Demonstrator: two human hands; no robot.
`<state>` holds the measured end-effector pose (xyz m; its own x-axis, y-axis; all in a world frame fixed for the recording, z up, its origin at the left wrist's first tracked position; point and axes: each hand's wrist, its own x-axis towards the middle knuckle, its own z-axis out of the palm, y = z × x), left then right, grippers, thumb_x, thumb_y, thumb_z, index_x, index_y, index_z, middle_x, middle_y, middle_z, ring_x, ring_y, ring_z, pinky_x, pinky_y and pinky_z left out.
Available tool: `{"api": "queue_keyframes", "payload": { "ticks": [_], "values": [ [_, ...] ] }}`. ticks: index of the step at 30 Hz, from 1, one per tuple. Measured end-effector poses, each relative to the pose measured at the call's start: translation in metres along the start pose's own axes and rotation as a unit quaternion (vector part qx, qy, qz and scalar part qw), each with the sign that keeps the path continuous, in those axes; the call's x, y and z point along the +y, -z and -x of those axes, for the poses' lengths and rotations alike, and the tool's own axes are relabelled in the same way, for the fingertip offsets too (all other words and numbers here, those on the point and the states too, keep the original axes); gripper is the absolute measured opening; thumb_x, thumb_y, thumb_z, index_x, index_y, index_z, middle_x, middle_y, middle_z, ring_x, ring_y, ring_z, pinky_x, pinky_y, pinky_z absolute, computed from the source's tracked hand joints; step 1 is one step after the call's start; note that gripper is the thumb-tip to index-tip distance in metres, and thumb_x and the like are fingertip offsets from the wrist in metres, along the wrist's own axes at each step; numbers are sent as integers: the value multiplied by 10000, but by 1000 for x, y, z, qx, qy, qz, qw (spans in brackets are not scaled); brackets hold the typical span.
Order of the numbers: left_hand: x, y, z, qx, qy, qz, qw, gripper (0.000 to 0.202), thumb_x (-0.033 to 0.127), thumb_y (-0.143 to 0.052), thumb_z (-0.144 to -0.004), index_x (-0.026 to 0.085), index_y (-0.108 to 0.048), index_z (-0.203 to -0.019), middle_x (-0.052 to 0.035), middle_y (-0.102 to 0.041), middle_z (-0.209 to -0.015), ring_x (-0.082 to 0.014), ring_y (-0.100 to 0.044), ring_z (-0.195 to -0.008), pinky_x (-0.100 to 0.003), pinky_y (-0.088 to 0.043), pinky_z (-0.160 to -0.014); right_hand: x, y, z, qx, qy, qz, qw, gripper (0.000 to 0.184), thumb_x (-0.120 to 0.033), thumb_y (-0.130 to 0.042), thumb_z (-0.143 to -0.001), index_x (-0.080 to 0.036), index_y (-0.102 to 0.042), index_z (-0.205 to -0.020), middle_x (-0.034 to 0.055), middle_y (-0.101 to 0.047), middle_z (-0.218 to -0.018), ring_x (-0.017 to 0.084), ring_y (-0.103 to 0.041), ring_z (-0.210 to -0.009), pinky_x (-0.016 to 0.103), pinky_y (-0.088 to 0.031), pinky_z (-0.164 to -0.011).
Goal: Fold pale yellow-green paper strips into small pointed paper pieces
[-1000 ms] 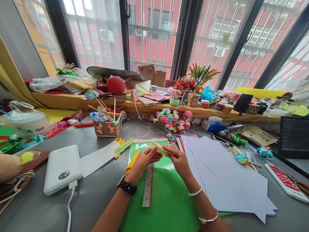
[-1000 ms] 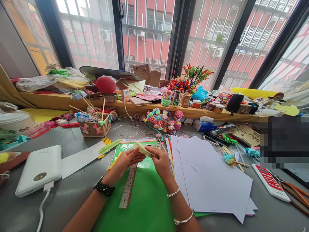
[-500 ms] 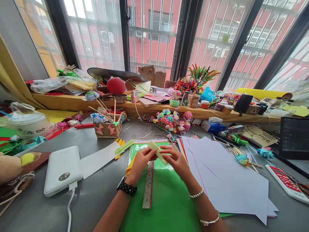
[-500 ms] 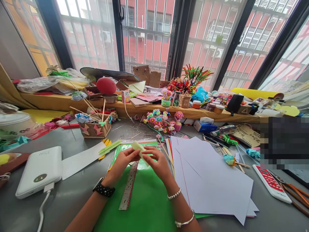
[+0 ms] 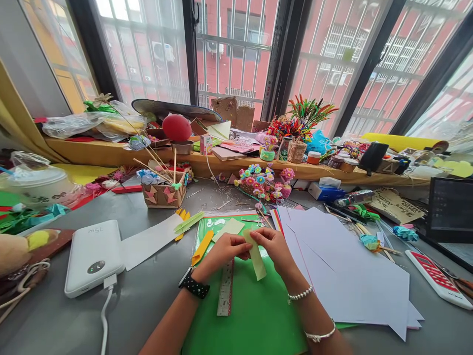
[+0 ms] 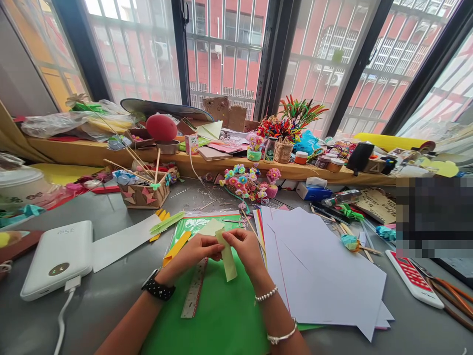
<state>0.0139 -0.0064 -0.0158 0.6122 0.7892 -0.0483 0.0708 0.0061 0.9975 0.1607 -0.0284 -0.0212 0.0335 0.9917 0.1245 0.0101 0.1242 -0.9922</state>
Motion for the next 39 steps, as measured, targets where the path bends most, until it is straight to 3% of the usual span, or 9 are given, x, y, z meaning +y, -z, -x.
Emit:
{"api": "queue_keyframes", "payload": {
  "ticks": [10, 21, 29, 39],
  "values": [
    [2, -2, 2, 25, 17, 28, 999, 228, 351, -603, -605, 142, -655, -679, -26, -643, -614, -148, -589, -595, -243, -459, -601, 2, -1, -1, 21, -12, 2, 1000, 256, -404, -614, -605, -147, -617, -609, 14, -594, -583, 143, -525, -579, 248, -405, -553],
    [2, -1, 2, 31, 19, 28, 999, 224, 352, -605, -610, 137, -649, -655, -17, -636, -590, -132, -582, -568, -235, -460, -584, -2, -1, 0, 20, -1, -14, 1000, 244, -379, -612, -619, -137, -622, -645, 28, -612, -622, 148, -545, -604, 267, -430, -596],
    [8, 6, 2, 158, 14, 73, 985, 252, 345, -627, -592, 122, -654, -707, -36, -650, -617, -154, -602, -618, -254, -480, -627, 5, 1, -3, -31, -40, 26, 998, 247, -385, -631, -581, -148, -621, -649, 9, -607, -574, 130, -536, -526, 242, -407, -502],
    [7, 5, 1, 184, 5, 82, 979, 259, 353, -642, -570, 124, -656, -690, -29, -642, -591, -149, -597, -584, -252, -486, -608, 7, 0, -4, -4, -12, 80, 997, 247, -394, -614, -590, -148, -589, -582, -17, -543, -494, 97, -461, -448, 207, -324, -422]
  ]
}}
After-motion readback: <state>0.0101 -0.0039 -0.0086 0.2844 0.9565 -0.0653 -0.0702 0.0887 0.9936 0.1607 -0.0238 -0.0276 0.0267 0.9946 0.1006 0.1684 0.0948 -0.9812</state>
